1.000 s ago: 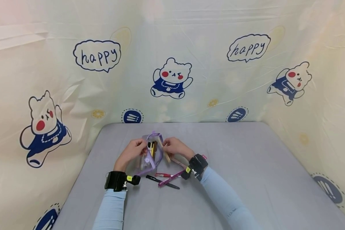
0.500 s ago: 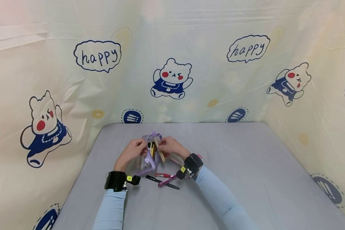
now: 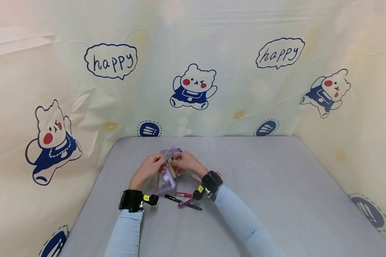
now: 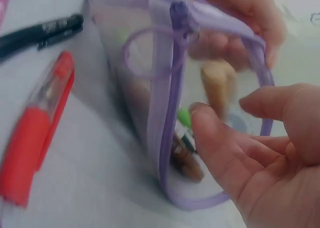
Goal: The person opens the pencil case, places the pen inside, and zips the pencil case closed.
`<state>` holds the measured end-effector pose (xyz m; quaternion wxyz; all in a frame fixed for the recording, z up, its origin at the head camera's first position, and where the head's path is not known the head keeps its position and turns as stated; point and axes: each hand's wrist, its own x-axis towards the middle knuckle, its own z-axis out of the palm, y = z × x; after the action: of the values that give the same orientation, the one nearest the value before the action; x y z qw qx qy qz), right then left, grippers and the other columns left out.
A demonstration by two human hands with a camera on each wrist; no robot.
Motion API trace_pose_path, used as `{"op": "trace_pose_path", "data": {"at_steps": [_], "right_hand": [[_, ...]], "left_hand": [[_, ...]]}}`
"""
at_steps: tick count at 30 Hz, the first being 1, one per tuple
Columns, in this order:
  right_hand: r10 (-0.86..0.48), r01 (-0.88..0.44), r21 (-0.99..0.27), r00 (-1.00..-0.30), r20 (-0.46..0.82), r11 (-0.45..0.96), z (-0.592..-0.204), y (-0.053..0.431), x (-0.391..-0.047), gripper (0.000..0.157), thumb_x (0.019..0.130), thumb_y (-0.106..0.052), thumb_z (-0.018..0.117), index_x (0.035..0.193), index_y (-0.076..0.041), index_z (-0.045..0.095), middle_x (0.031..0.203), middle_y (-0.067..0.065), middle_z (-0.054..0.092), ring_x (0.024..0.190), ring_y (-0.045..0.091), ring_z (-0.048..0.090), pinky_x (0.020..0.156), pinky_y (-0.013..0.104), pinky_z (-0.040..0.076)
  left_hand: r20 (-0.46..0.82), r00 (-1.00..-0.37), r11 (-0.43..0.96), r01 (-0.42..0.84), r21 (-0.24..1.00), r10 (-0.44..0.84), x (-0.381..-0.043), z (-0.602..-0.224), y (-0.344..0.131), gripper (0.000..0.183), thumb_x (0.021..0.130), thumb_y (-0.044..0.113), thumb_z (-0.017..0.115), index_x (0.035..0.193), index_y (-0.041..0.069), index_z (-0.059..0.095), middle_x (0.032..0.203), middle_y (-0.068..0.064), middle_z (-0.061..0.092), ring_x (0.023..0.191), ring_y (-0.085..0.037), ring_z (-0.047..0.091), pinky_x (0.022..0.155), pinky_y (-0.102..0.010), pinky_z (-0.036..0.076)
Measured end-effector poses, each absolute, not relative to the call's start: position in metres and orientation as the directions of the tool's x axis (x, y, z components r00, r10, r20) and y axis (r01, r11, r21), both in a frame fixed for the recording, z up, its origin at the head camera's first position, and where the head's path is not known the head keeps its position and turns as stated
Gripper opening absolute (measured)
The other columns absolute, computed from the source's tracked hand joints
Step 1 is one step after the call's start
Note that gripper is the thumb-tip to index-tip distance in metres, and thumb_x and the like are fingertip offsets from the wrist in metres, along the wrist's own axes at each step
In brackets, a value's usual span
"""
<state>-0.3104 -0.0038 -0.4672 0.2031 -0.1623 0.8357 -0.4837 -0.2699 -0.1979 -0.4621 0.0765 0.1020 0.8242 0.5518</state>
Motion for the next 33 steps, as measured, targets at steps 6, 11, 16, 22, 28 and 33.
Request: {"op": "trace_pose_path", "data": {"at_steps": [6,11,16,22,28,33], "right_hand": [[-0.529,-0.089,-0.899,-0.831,-0.17,0.429,-0.452,0.0,-0.305,0.029,0.1,-0.024,0.055,0.107,0.002,0.066,0.092,0.019,0.073,0.072,0.031,0.072,0.078,0.054,0.056],[-0.538,-0.114,-0.894,-0.828,-0.154,0.433,-0.445,0.004,-0.305,0.026,0.1,-0.022,0.055,0.105,0.001,0.066,0.089,0.018,0.072,0.065,0.023,0.07,0.076,0.053,0.057],[-0.549,-0.141,-0.881,-0.823,-0.149,0.451,-0.442,0.01,-0.302,0.031,0.1,-0.023,0.054,0.112,0.004,0.063,0.096,0.022,0.072,0.064,0.022,0.069,0.07,0.047,0.059],[-0.57,-0.196,-0.85,-0.809,-0.142,0.489,-0.442,0.018,-0.301,0.033,0.101,-0.026,0.053,0.115,0.002,0.063,0.098,0.02,0.072,0.072,0.032,0.072,0.061,0.038,0.058],[-0.572,-0.217,-0.827,-0.807,-0.146,0.518,-0.443,0.026,-0.3,0.031,0.101,-0.026,0.053,0.114,-0.001,0.064,0.095,0.017,0.071,0.074,0.033,0.071,0.061,0.037,0.058],[-0.578,-0.233,-0.811,-0.802,-0.151,0.536,-0.444,0.032,-0.297,0.03,0.1,-0.026,0.054,0.115,-0.002,0.064,0.098,0.018,0.071,0.074,0.03,0.069,0.062,0.037,0.058]], "left_hand": [[-0.003,-0.964,0.366,0.098,0.925,0.264,-0.274,-0.462,-0.198,0.029,0.104,0.018,0.045,0.088,-0.004,0.056,0.081,-0.012,0.061,0.071,-0.024,0.058,0.065,-0.033,0.051],[0.002,-0.969,0.38,0.099,0.919,0.247,-0.277,-0.467,-0.199,0.028,0.103,0.021,0.046,0.087,0.001,0.057,0.079,-0.007,0.06,0.069,-0.018,0.057,0.066,-0.033,0.051],[-0.016,-0.97,0.39,0.082,0.917,0.243,-0.275,-0.467,-0.197,0.027,0.103,0.022,0.046,0.087,0.003,0.057,0.079,-0.006,0.06,0.07,-0.019,0.057,0.067,-0.034,0.052],[-0.024,-0.971,0.386,0.072,0.92,0.239,-0.274,-0.467,-0.196,0.027,0.103,0.023,0.047,0.087,0.003,0.057,0.08,-0.007,0.059,0.071,-0.02,0.057,0.068,-0.034,0.052],[-0.037,-0.971,0.383,0.058,0.922,0.238,-0.274,-0.468,-0.197,0.028,0.103,0.025,0.047,0.088,0.003,0.057,0.08,-0.006,0.059,0.072,-0.02,0.057,0.069,-0.035,0.052],[-0.04,-0.97,0.368,0.053,0.928,0.24,-0.275,-0.469,-0.198,0.03,0.104,0.025,0.046,0.089,0.002,0.058,0.08,-0.007,0.06,0.074,-0.023,0.057,0.069,-0.037,0.052]]}}
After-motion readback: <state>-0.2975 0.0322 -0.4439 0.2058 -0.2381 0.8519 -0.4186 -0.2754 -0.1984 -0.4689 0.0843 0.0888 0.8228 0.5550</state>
